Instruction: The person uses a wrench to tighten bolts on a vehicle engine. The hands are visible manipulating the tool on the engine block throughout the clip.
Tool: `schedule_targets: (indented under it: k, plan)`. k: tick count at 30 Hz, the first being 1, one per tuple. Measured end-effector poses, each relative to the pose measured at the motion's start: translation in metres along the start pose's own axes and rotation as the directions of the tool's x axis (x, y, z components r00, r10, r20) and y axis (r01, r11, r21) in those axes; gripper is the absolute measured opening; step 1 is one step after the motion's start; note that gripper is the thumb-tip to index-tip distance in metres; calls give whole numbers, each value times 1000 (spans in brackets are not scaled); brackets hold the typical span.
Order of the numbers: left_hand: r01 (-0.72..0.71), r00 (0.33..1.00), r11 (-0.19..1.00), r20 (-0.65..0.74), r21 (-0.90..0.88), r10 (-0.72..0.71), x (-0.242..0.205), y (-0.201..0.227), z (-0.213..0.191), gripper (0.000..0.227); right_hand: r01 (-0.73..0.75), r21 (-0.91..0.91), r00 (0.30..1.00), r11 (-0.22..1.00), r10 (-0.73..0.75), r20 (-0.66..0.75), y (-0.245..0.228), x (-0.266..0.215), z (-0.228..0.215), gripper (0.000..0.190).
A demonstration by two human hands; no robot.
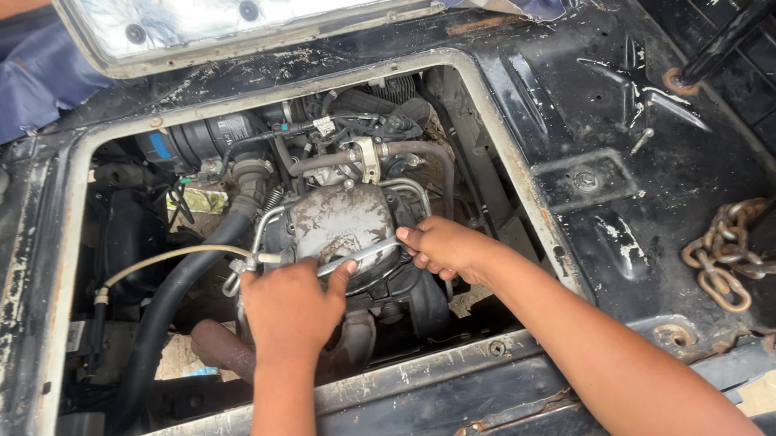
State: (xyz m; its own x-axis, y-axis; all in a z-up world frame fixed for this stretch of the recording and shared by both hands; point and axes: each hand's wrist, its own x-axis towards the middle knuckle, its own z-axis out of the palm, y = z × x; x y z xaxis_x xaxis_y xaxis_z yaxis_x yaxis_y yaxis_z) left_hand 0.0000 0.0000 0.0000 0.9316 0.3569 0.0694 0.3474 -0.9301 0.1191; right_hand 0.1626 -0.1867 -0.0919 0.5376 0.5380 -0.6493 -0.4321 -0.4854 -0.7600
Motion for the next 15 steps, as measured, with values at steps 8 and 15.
schedule_targets:
  k: [8,15]
  plan:
    - [-19,999,998,-44,-55,17,6,-3,2,58,7,-23,991,1000,-10,-134,-31,-32,6,34]
    - [-44,997,994,-73,-99,37,4,-8,4,57,28,72,998,997,-25,-51,-31,-34,1,28]
